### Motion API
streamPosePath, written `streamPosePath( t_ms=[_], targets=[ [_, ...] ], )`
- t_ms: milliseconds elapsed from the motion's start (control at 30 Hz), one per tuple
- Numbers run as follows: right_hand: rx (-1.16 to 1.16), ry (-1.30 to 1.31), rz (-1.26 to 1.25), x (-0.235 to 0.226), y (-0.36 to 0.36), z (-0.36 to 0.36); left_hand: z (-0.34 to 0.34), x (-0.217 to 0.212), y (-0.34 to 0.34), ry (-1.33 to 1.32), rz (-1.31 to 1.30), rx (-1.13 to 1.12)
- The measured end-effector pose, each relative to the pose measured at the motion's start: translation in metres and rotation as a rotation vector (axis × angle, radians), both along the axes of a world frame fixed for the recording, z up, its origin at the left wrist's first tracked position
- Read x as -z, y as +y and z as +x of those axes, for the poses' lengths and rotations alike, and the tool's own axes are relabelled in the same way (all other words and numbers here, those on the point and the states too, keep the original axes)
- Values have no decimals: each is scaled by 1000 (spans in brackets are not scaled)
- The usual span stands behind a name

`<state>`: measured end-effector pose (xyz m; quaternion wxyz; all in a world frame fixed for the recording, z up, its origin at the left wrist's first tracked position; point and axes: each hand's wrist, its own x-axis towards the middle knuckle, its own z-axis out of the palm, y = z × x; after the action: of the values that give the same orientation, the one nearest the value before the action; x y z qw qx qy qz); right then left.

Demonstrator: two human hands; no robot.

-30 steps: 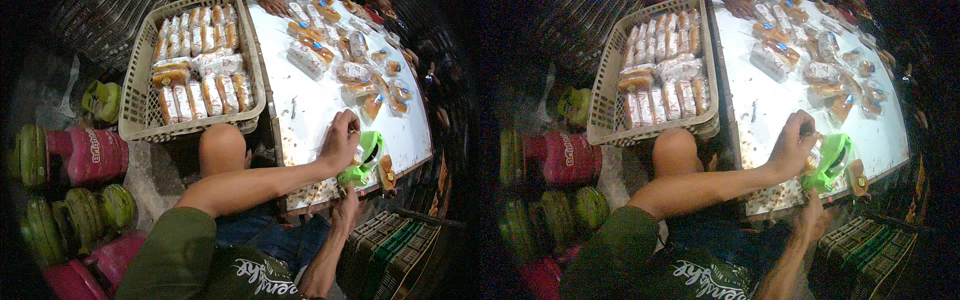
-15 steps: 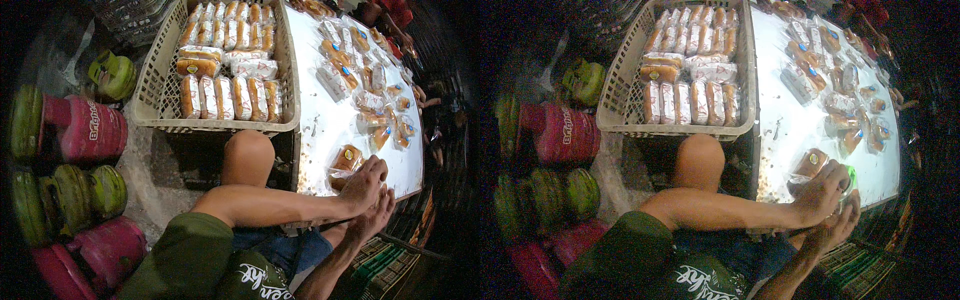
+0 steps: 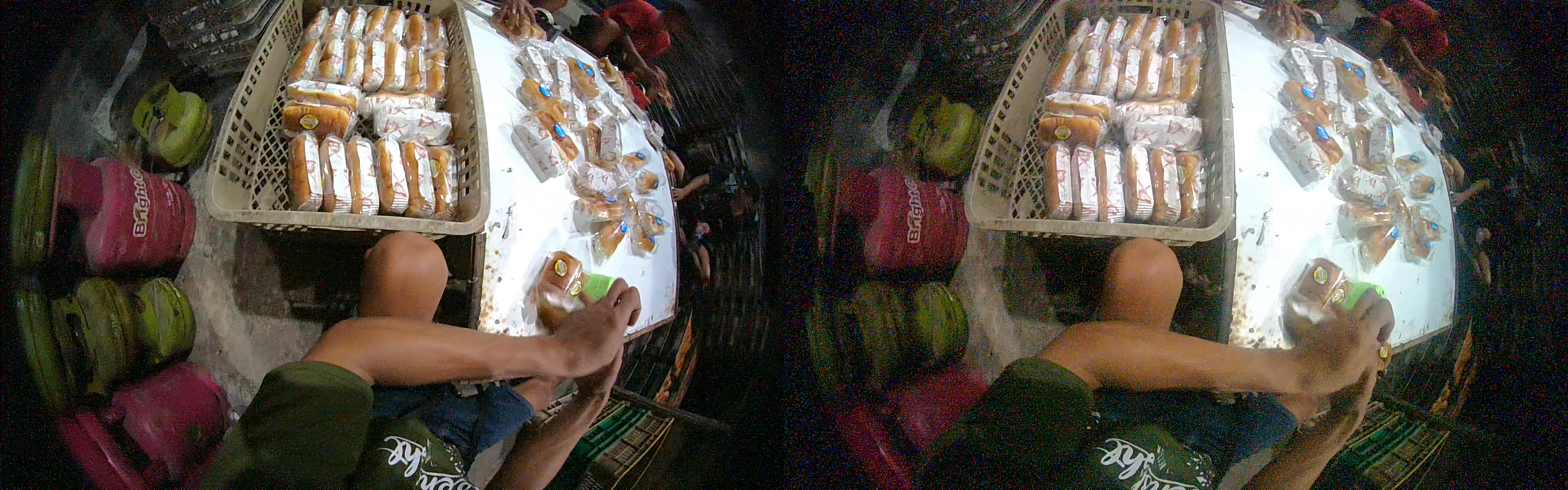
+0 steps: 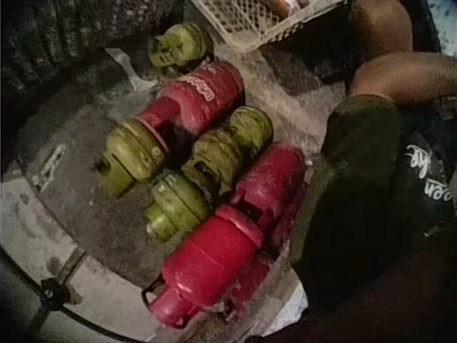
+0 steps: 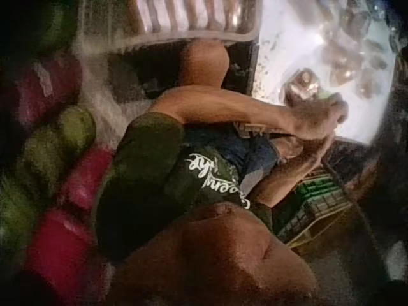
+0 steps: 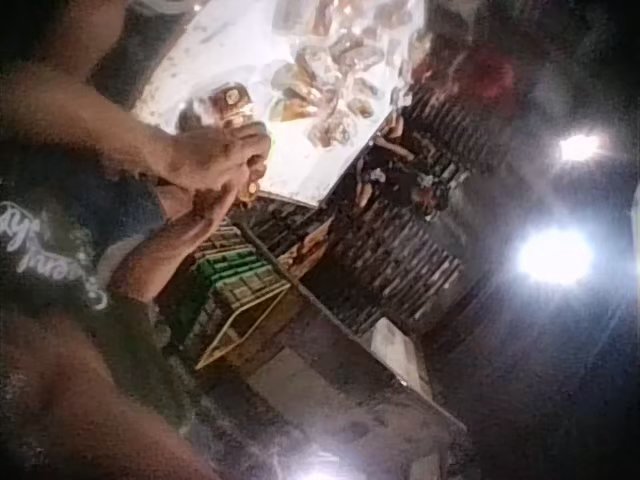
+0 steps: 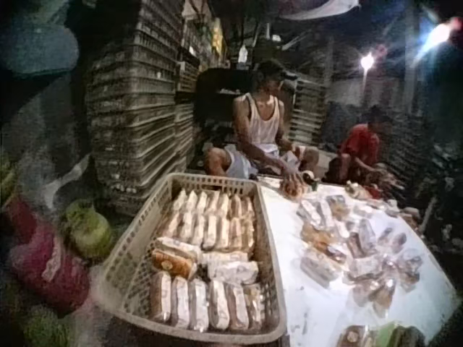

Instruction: The person sits at a table and packages individual bread rolls into clear plastic bags using a handheld sealing device. They place the sealed rolls into a plastic basket and continue the process with additional rolls.

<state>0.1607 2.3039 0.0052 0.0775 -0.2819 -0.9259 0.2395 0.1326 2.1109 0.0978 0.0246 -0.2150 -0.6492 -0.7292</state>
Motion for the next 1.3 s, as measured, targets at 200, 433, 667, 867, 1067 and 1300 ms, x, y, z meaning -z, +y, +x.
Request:
streamPosePath(
  t_ms=[200, 433, 667, 867, 1067, 1300],
  targets=[
    [51, 293, -1042, -36, -70, -21, -46, -15, -41, -392, 568, -63],
    [-952, 292, -244, -155, -203, -24, -36, -16, -212, 136, 187, -593],
    [-700, 356, -564, -114, -79, -15, -74, 83, -434, -363, -613, -656],
    [-575, -47, 257, -102, 18, -32, -122, 81, -406, -596, -1866, -719],
    [-465, -167, 736, -34, 34, -77, -128, 34, -53, 215, -1042, -380],
    [-422, 428, 194, -88, 69, 48, -127, 81, 90, -71, -1611, 309]
  ],
)
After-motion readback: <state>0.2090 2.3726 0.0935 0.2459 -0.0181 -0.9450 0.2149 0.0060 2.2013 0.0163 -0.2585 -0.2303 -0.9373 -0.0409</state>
